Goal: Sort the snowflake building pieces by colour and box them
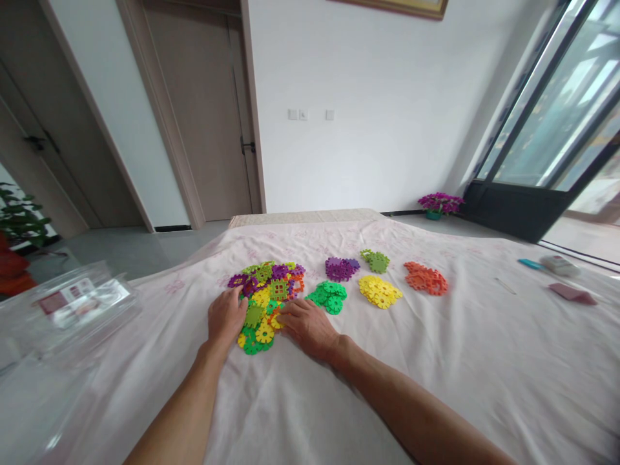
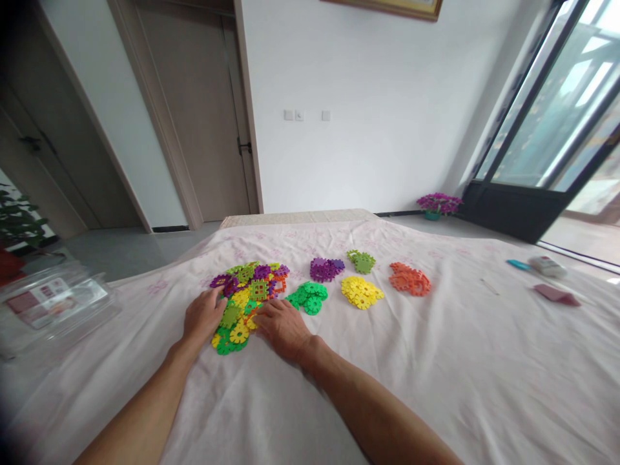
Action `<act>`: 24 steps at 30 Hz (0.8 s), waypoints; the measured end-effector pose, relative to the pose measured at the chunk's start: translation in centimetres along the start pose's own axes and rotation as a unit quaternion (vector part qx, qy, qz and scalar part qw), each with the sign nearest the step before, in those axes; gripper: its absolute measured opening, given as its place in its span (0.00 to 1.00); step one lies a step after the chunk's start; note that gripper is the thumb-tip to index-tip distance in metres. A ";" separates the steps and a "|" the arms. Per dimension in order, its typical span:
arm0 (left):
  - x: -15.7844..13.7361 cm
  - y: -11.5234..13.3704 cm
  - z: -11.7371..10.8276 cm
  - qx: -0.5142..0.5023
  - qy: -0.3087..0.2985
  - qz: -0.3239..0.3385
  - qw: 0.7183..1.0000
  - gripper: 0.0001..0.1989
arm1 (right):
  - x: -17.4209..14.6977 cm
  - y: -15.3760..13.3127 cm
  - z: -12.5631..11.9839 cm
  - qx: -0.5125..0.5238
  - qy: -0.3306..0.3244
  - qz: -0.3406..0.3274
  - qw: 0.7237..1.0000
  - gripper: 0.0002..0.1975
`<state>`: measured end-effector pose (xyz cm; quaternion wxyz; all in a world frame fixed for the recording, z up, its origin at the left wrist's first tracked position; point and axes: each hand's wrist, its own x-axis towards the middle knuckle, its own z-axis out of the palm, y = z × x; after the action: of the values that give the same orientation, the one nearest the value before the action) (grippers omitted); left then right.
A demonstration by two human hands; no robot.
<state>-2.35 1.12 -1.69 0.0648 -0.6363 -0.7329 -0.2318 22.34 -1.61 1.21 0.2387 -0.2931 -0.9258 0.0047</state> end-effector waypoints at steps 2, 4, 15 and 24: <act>0.0 -0.1 0.1 -0.001 -0.001 -0.001 1.000 0.20 | -0.1 0.1 0.1 -0.007 0.009 0.004 1.000 0.12; 0.0 -0.2 0.2 -0.001 -0.001 0.002 1.000 0.21 | -0.2 0.2 0.2 -0.013 0.022 0.019 1.000 0.11; 0.1 -0.3 0.2 0.001 -0.002 0.010 1.000 0.20 | -1.8 7.6 -1.7 -0.001 0.210 0.244 0.947 0.12; 0.1 -0.3 0.3 0.007 0.000 0.012 1.000 0.20 | -6.8 15.1 -5.8 -0.097 0.222 0.477 0.845 0.15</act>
<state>-2.57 1.32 -1.94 0.0720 -0.6444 -0.7270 -0.2260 37.94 6.44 1.11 0.3764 -0.7137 -0.5896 -0.0369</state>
